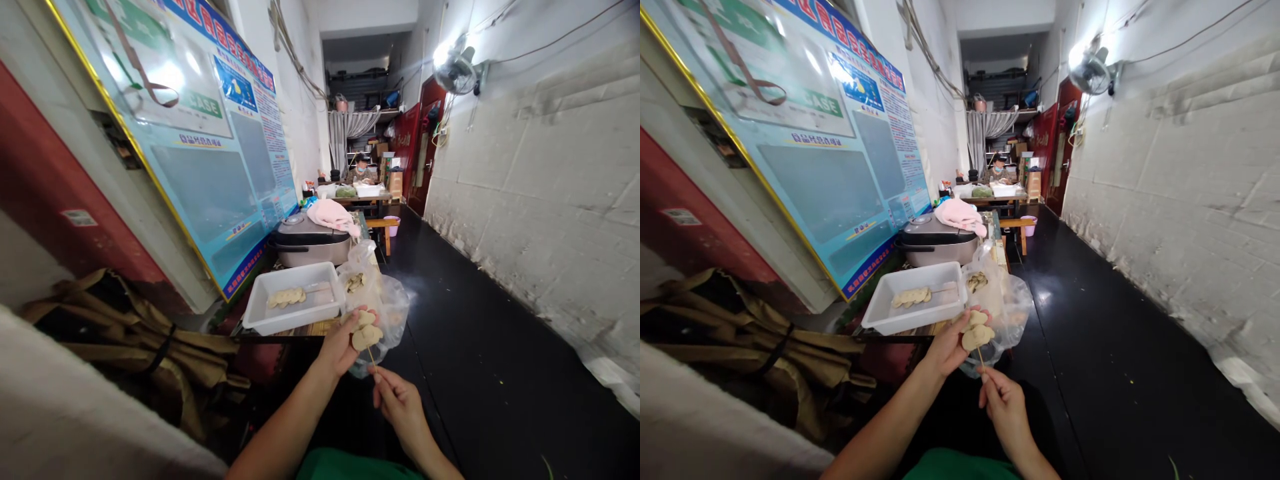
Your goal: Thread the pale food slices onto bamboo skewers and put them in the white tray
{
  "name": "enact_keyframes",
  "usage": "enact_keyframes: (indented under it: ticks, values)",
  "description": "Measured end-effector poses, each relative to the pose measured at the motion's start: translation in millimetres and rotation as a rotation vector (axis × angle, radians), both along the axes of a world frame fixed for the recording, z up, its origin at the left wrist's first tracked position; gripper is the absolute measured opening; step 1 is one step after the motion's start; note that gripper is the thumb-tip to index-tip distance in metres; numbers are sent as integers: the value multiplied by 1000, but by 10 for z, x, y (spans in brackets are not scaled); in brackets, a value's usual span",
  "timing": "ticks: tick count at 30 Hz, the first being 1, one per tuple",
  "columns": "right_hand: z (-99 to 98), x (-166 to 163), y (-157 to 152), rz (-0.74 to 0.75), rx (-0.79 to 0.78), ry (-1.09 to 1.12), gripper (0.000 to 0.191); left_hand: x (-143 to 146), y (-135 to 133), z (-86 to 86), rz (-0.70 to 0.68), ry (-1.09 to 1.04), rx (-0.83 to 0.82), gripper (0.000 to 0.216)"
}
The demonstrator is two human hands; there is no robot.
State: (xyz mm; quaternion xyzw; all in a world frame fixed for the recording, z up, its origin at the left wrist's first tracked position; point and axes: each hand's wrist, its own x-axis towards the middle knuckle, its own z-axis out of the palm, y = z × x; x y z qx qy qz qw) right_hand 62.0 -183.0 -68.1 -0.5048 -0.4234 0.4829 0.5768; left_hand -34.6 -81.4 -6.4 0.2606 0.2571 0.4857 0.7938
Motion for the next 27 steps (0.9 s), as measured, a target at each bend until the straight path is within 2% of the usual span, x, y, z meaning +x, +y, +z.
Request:
enact_keyframes:
  ticks: [7, 13, 20, 23, 27]
  values:
    - [-103, 5, 18, -8, 16, -57, 44, 30, -18, -56, 65, 58, 69, 34]
    - [-46, 2, 15, -23, 21, -75, 47, 66, -39, -52, 67, 44, 51, 29]
    - [-28, 3, 16, -97, 50, -8, 47, 75, -123, -26, 15, -98, -3, 29]
    - [-23, -22, 44, -124, 55, 14, 44, 106, -180, -86, -15, -74, -25, 23]
    - [-33, -53, 70, -129, 48, 41, 42, 145, -203, -129, 18, 54, -46, 24]
